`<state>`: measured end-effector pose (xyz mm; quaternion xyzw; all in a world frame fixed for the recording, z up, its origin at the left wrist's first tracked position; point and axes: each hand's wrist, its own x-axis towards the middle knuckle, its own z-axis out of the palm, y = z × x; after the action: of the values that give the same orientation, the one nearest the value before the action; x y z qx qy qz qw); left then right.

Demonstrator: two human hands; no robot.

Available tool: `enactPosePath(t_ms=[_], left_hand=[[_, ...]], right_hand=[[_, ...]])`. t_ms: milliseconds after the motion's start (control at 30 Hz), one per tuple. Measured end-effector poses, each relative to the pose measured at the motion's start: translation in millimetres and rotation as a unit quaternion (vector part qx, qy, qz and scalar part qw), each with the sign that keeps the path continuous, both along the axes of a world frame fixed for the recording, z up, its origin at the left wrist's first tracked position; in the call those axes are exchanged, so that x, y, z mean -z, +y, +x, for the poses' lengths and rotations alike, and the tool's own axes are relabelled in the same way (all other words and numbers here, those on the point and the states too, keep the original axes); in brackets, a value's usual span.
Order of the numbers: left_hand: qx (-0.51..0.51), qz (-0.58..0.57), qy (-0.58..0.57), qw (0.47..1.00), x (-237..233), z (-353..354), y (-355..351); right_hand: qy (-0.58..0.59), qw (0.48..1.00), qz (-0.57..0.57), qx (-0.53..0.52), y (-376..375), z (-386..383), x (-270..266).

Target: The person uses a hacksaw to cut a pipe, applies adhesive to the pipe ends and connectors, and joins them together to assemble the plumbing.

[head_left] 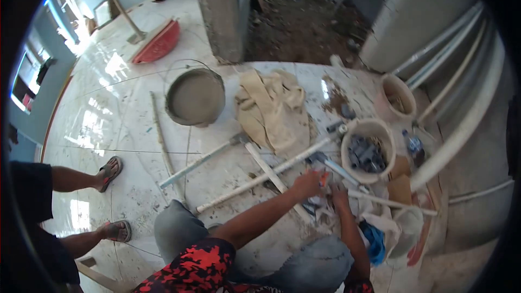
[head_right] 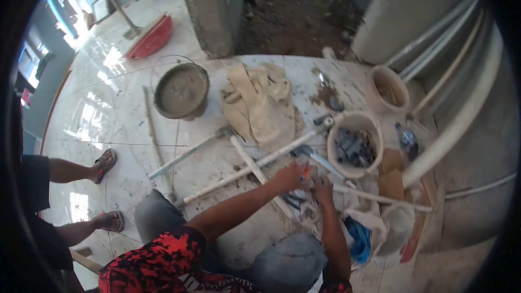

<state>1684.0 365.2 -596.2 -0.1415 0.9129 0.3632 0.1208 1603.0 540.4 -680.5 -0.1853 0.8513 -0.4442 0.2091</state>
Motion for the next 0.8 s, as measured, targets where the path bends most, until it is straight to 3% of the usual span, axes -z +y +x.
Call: enactPosePath(t_ms=[33,133,200,233,267,367,467,533,567,633,767,800], left_hand=[[-0.018,0.009,-0.01,1.0,-4,1,0],[0.03,0.012,-0.058,0.998,7,-4,1],[0.014,0.014,-0.043,0.999,11,-3,-2],[0.007,0.019,-0.034,0.999,12,-3,-4],[0.002,0.019,-0.031,0.999,13,-4,-9],[-0.015,0.043,-0.042,0.998,14,-3,-18],[-0.01,0.057,0.013,0.998,26,2,-24],[0.021,0.058,0.031,0.998,31,0,-28],[0.02,0.058,0.033,0.998,34,0,-29],[0.015,0.067,0.034,0.997,34,1,-35],[0.019,0.054,0.042,0.997,41,1,-37],[0.124,-0.014,0.106,0.987,60,-1,-45]], right_hand=[[-0.097,0.991,-0.057,0.077,-1,-1,12],[-0.17,0.981,-0.021,0.093,7,0,15],[0.002,0.995,0.095,0.035,4,3,6],[-0.072,0.994,0.065,0.046,2,1,7],[-0.069,0.995,0.065,0.041,-2,2,9],[0.018,0.994,0.063,0.082,-17,13,5],[0.059,0.997,0.051,0.018,-26,31,-51],[0.026,0.988,0.128,-0.081,-26,33,-69],[0.029,0.988,0.127,-0.082,-21,28,-64],[0.197,0.936,0.143,-0.255,-11,17,-57],[0.248,0.924,0.152,-0.249,-10,18,-53],[0.215,0.945,0.137,-0.205,-16,17,-49]])
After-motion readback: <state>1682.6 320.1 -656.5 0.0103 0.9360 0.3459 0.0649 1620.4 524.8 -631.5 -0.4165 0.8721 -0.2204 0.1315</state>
